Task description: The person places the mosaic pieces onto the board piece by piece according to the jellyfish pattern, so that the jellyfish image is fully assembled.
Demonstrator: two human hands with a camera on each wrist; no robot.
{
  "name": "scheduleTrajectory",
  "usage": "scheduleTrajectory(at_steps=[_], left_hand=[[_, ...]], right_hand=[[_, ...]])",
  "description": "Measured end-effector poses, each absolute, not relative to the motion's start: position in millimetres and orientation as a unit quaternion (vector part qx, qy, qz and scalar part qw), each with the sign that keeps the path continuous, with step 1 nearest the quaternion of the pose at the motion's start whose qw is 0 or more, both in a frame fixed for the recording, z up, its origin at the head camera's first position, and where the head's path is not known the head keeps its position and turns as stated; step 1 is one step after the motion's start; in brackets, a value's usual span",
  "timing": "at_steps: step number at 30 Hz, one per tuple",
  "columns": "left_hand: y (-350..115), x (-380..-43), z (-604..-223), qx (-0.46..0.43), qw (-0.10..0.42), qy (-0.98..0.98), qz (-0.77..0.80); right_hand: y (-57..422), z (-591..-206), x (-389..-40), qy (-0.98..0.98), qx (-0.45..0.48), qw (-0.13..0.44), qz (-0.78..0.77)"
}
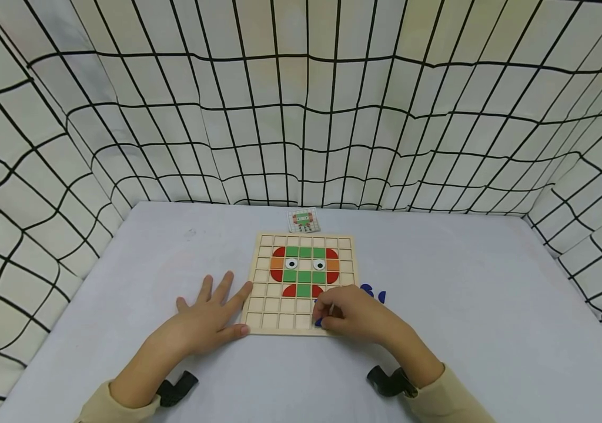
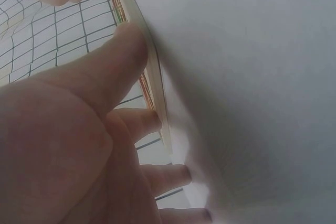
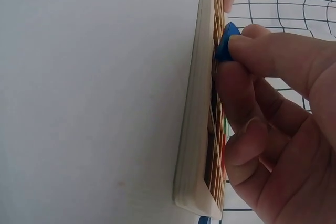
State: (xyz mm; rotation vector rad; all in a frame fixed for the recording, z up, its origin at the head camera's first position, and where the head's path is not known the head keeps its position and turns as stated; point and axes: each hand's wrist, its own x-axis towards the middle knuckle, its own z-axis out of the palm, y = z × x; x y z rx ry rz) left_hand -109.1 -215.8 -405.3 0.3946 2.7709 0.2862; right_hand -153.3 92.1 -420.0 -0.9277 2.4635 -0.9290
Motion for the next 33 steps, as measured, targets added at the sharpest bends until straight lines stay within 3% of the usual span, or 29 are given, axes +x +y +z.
scheduleTrajectory(at_steps=[9,33], left_hand=[[-215.7,-109.9,-407.7,0.141,0.163,0.972,0.094],[-216.7,-110.1,-409.5,0.137,0.164,0.972,0.093]], right_hand=[[90.0,-420.4,-150.6,0.894,-0.338,0.131,-0.265],[91.8,-413.2,-149.5,0.903,-0.321,0.137,-0.250]])
